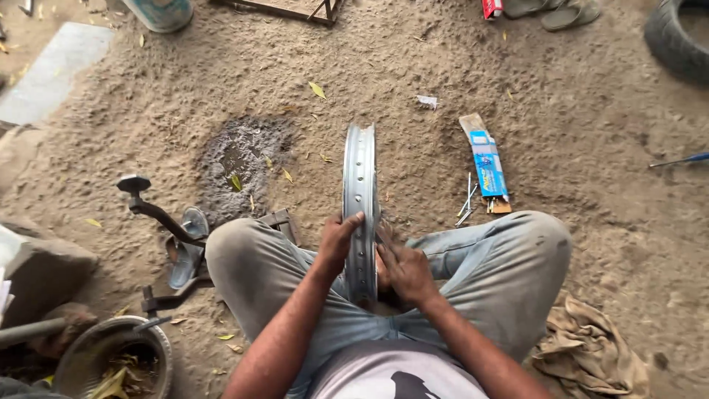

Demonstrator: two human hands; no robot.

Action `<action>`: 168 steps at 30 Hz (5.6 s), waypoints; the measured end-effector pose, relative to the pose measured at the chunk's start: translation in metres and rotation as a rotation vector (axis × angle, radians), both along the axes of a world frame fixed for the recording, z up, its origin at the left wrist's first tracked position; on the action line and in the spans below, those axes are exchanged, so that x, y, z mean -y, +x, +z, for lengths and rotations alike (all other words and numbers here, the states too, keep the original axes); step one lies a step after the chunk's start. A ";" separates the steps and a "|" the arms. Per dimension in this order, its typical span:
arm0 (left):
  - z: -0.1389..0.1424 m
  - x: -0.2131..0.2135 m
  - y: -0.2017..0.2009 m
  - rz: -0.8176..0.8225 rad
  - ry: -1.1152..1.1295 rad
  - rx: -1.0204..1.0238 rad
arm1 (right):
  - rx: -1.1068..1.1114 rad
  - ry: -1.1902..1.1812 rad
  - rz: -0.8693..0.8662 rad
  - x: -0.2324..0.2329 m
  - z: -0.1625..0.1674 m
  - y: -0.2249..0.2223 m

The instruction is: The person sits on the ground and uses a small metal tool to scrape the inner surface of a bicycle rim. They rotate the rim by hand and continue scraping along its length.

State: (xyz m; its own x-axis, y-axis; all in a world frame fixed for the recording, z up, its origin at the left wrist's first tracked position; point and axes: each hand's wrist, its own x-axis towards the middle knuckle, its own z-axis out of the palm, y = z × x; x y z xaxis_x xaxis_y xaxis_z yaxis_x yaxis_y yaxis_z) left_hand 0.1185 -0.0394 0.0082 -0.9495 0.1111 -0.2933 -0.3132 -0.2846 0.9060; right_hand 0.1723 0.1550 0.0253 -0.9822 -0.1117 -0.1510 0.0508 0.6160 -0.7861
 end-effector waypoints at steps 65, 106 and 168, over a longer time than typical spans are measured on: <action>0.010 -0.018 0.036 0.279 -0.114 -0.173 | 0.256 0.230 0.312 -0.024 0.003 -0.093; -0.001 -0.006 0.069 0.131 0.180 0.073 | -0.080 0.031 0.353 -0.016 0.086 -0.075; 0.024 0.008 0.024 0.040 -0.795 -0.187 | 0.080 -0.144 0.209 0.006 -0.006 -0.059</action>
